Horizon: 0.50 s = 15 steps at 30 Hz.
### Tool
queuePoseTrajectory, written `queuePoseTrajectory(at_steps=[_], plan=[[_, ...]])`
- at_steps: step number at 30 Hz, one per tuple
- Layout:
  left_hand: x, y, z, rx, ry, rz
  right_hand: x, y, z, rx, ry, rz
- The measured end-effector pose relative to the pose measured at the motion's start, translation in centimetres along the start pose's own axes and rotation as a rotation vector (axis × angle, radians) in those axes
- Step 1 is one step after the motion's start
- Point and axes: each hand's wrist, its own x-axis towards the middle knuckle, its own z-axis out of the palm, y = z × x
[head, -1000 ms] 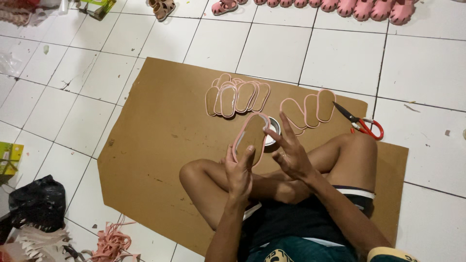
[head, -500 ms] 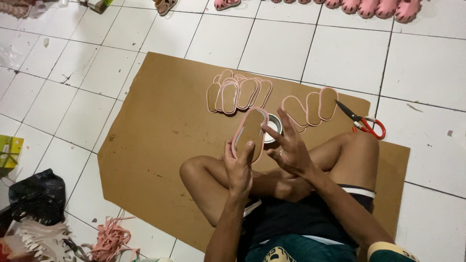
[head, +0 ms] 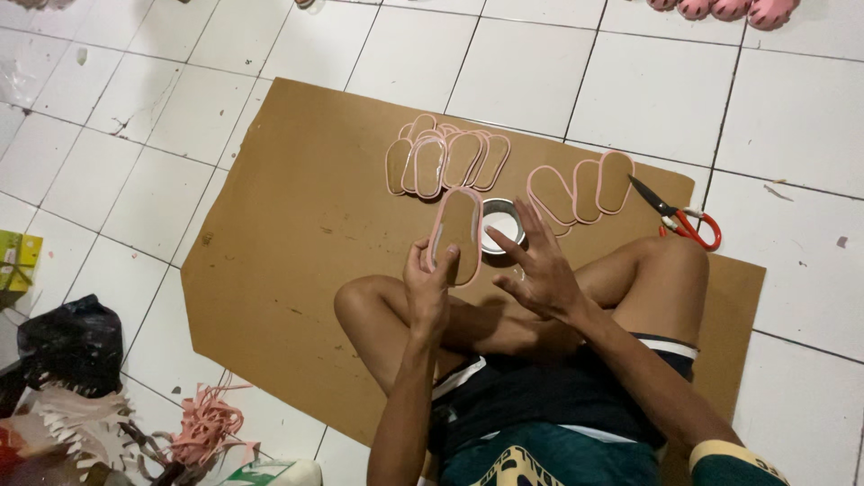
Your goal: The person sits cross-legged on a cardboard sheet on the floor, dips their fingers into a small bowl of white paste, and spreads it over slipper insoles one at a time, setting finished insoles on a stack. They then pick up scissors and trim the pink edging of an insole before resuming spreading paste.
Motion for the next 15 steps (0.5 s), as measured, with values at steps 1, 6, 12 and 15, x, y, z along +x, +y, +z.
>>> queuePoseTrajectory(at_steps=[1, 6, 12, 15], plan=[[-0.2, 0.1, -0.1, 0.011, -0.006, -0.004, 0.1, 0.0, 0.1, -0.046, -0.016, -0.015], [-0.7, 0.4, 0.2, -0.05, -0.035, -0.016, -0.1, 0.1, 0.4, -0.196, 0.012, -0.101], [-0.7, 0.0, 0.1, -0.001, 0.03, -0.038, -1.5, -0.3, 1.1, -0.206, 0.044, -0.186], [-1.0, -0.2, 0.0, 0.004, 0.019, -0.022, -1.0, 0.0, 1.1, -0.121, 0.037, -0.126]])
